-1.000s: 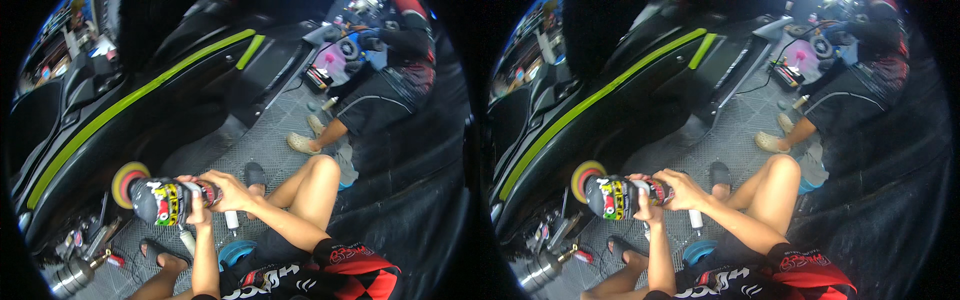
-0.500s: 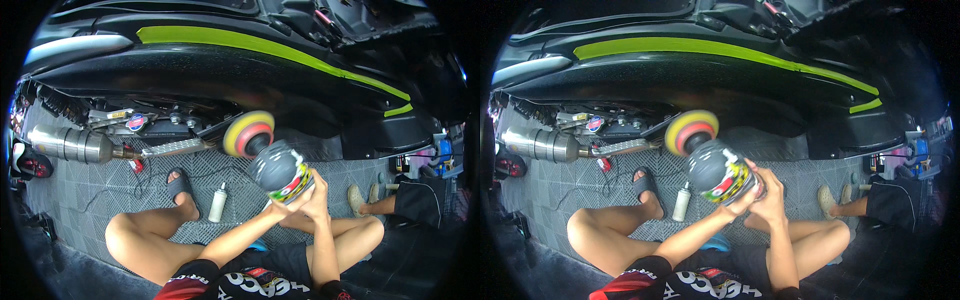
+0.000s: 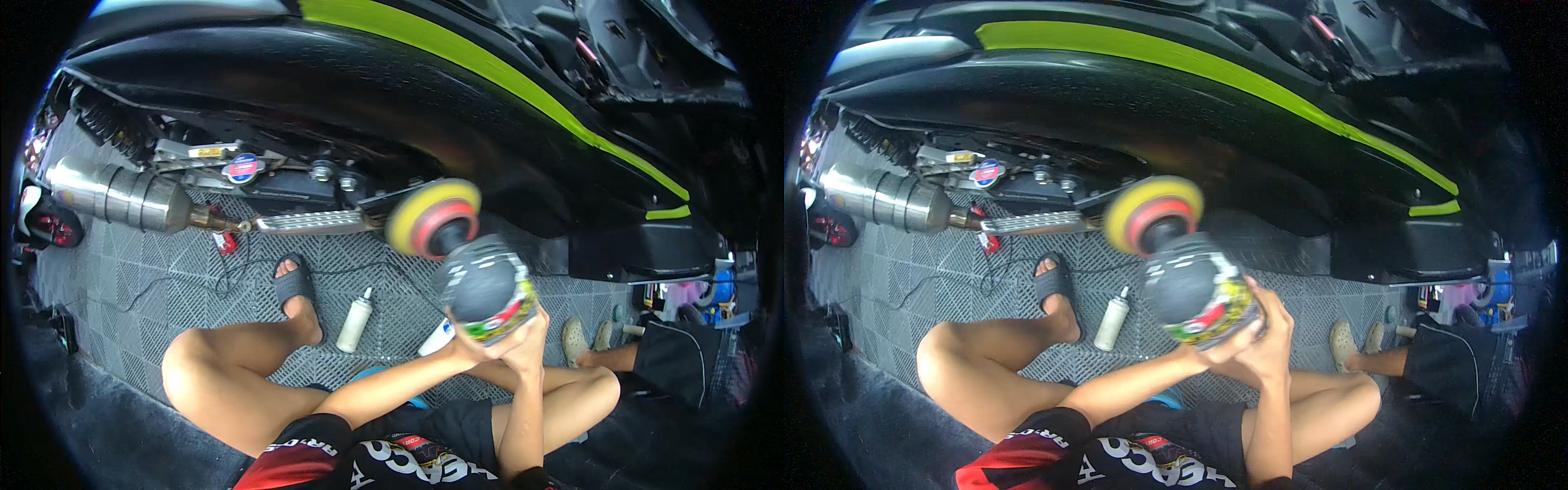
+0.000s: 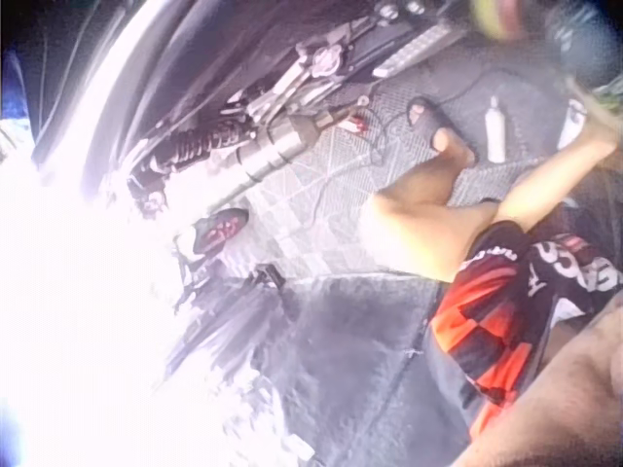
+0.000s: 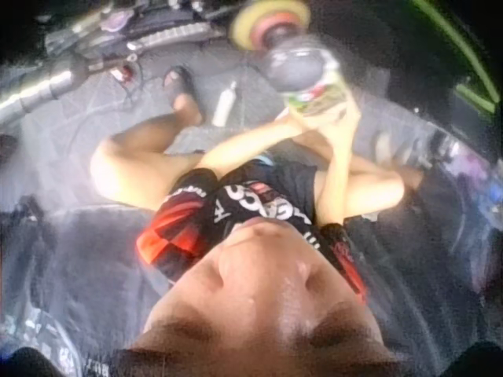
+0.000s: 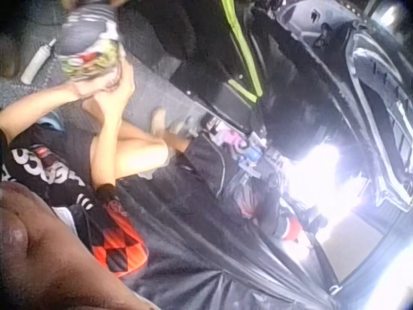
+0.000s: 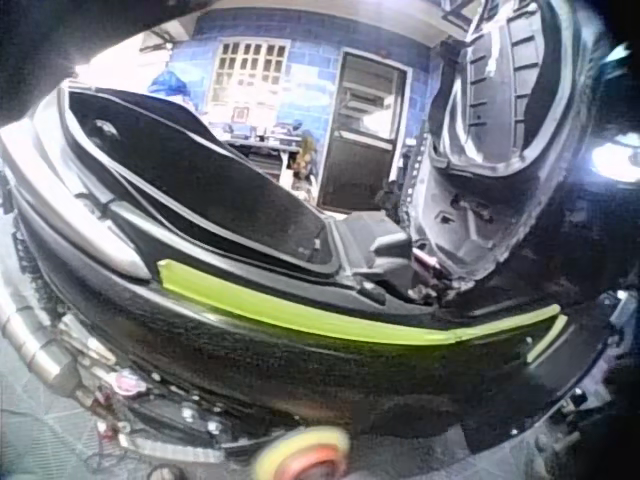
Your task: The person uses a rotary polisher with a yellow pad to buff the black side fairing of a motorcycle. They move the tool across the surface and then wipe the area with a grey cloth.
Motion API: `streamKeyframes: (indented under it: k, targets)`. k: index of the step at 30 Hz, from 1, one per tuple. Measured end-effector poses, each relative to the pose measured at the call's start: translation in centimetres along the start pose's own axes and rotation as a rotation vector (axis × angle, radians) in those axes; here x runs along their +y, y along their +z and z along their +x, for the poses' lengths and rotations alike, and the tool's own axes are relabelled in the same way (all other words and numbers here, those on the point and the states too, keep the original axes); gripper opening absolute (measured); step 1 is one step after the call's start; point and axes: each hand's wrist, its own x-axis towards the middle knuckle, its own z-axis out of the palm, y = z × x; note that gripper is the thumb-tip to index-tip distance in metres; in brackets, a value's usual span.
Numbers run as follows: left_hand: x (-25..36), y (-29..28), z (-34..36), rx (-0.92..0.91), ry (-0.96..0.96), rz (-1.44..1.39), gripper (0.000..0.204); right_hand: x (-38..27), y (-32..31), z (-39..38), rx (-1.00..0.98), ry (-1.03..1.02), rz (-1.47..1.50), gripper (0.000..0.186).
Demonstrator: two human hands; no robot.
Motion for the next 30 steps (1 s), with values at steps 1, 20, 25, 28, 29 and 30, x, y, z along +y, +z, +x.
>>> streamKeyframes:
  k: [1, 20, 25, 28, 29, 30]
  targets:
    - [0.7, -0.2, 0.1, -0.001, 0.006, -0.069, 0.067, -0.4, -0.1, 0.5, -0.024, -0.002, -0.006, 0.047]
    - [4.6, -3.6, 6.1, -0.129, 0.269, 0.113, 0.097, 5.8, 4.8, 1.0, 0.3, -0.116, -0.045, 0.057]
    - [7.1, -5.1, 6.4, -0.152, 0.02, -0.223, 0.091, -0.8, 5.6, 4.0, 0.319, -0.271, -0.021, 0.056]
    - [7.8, -6.4, 6.4, -0.149, 0.04, -0.25, 0.089, -5.2, 6.1, 5.7, 0.309, -0.39, -0.002, 0.055]
    - [7.9, -6.9, 6.3, -0.142, 0.055, -0.249, 0.089, -6.3, 6.2, 6.2, 0.3, -0.426, 0.006, 0.055]
    - [8.0, -7.4, 6.4, -0.139, 0.065, -0.246, 0.088, -7.2, 6.2, 6.5, 0.297, -0.459, 0.009, 0.054]
